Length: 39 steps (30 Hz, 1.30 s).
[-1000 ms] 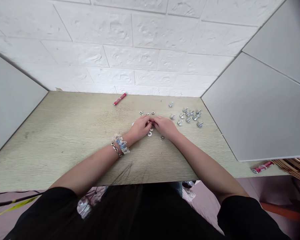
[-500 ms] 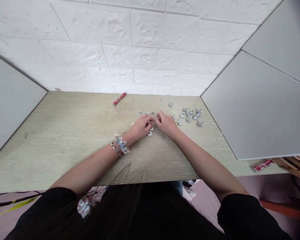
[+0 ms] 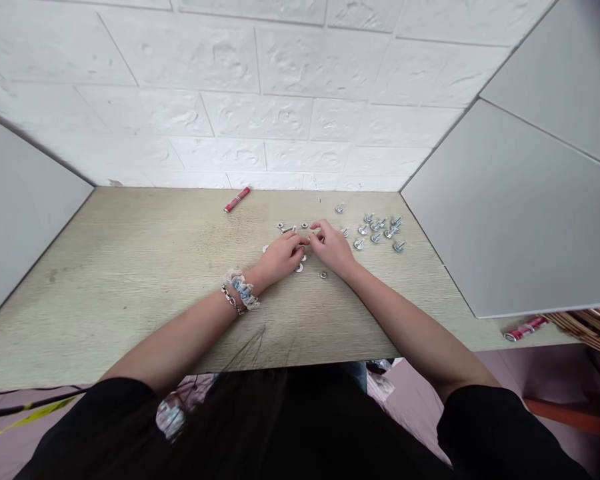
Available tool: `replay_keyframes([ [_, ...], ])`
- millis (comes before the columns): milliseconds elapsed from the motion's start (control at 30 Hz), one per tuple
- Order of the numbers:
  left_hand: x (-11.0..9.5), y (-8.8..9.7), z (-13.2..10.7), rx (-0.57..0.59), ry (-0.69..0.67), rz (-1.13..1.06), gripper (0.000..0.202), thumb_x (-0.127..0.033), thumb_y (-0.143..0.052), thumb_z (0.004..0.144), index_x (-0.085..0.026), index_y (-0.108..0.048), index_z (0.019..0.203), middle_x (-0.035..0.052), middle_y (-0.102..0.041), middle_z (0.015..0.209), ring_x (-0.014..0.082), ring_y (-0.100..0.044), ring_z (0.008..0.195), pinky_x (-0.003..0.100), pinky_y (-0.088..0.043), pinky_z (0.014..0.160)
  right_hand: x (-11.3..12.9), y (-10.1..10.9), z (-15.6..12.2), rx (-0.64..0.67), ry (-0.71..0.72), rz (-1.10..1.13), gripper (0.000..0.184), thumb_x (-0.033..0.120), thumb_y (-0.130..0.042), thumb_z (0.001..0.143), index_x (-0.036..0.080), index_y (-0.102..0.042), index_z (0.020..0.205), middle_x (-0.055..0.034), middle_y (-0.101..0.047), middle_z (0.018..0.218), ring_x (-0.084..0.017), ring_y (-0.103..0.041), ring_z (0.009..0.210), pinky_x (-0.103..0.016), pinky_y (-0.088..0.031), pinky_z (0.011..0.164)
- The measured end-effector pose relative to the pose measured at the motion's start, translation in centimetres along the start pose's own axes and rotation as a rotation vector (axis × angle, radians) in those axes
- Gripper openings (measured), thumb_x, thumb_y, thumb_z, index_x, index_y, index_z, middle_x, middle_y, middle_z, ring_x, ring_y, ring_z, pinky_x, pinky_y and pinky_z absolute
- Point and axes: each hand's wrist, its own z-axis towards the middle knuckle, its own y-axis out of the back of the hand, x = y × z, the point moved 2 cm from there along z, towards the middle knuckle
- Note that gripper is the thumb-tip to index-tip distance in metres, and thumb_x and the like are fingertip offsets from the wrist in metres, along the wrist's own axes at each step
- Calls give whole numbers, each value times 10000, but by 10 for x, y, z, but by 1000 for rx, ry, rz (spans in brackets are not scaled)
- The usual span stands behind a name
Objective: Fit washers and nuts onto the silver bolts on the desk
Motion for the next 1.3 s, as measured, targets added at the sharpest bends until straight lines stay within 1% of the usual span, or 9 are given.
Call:
replay_keyframes([
  [133,-3,2,-1,10,1,-3,260,-152,-416,856,-159,-632,1001,69,-603,974,182,-572,948,340,-468,914,-2,-2,1,-6,7,59,331,335,-446,840,211,-525,1137,-49,-681,1103,-152,-607,749,-319,-447,779],
  [233,-3,2,-1,27,11,7,259,-156,-417,856,-151,-637,993,75,-601,956,186,-575,920,349,-475,899,-1,-3,0,-2,32,3,377,328,-442,841,199,-520,1187,-81,-633,1218,-202,-626,911,-372,-453,857],
  [367,-2,1,0,29,-11,10,253,-169,-417,861,-158,-637,986,72,-604,952,186,-573,918,356,-477,897,3,-1,-1,-63,88,-19,401,282,-437,834,141,-520,1199,-146,-484,1397,-241,-463,1283,-393,-393,1017],
  [433,-1,0,0,28,-11,15,252,-175,-420,863,-160,-636,992,70,-605,960,183,-576,918,351,-476,901,4,2,-1,-83,67,-38,397,273,-436,833,125,-513,1193,-169,-415,1448,-245,-415,1325,-393,-382,1035],
  [633,0,-1,0,33,-2,17,261,-177,-418,868,-148,-635,1010,74,-605,981,173,-590,885,342,-482,892,5,10,2,-90,-34,-46,406,306,-429,825,146,-496,1192,-142,-602,1193,-221,-599,954,-357,-460,856],
  [733,0,0,0,31,-7,26,259,-171,-425,863,-155,-636,1012,70,-606,972,177,-587,902,348,-477,907,1,10,4,-78,-86,19,408,322,-446,805,170,-506,1179,-56,-656,886,-191,-587,741,-334,-460,785],
  [833,0,-1,0,26,-12,30,253,-175,-428,866,-162,-636,1010,68,-605,975,175,-587,915,342,-474,917,-2,11,5,-84,-125,41,389,323,-454,794,190,-519,1153,-5,-622,747,-164,-540,628,-316,-454,746],
  [1200,2,-2,0,33,-25,27,288,-160,-374,892,-157,-635,1016,76,-614,1000,181,-586,971,352,-473,937,-4,10,7,-50,-149,41,358,318,-460,816,189,-542,1140,-14,-645,805,-157,-545,638,-297,-449,713],
  [1300,3,-2,0,16,-38,23,281,-160,-382,889,-155,-634,1012,81,-612,1016,182,-589,973,352,-481,929,0,6,6,-4,-36,-80,323,252,-436,853,152,-557,1136,-67,-668,981,-162,-584,768,-298,-444,806],
])
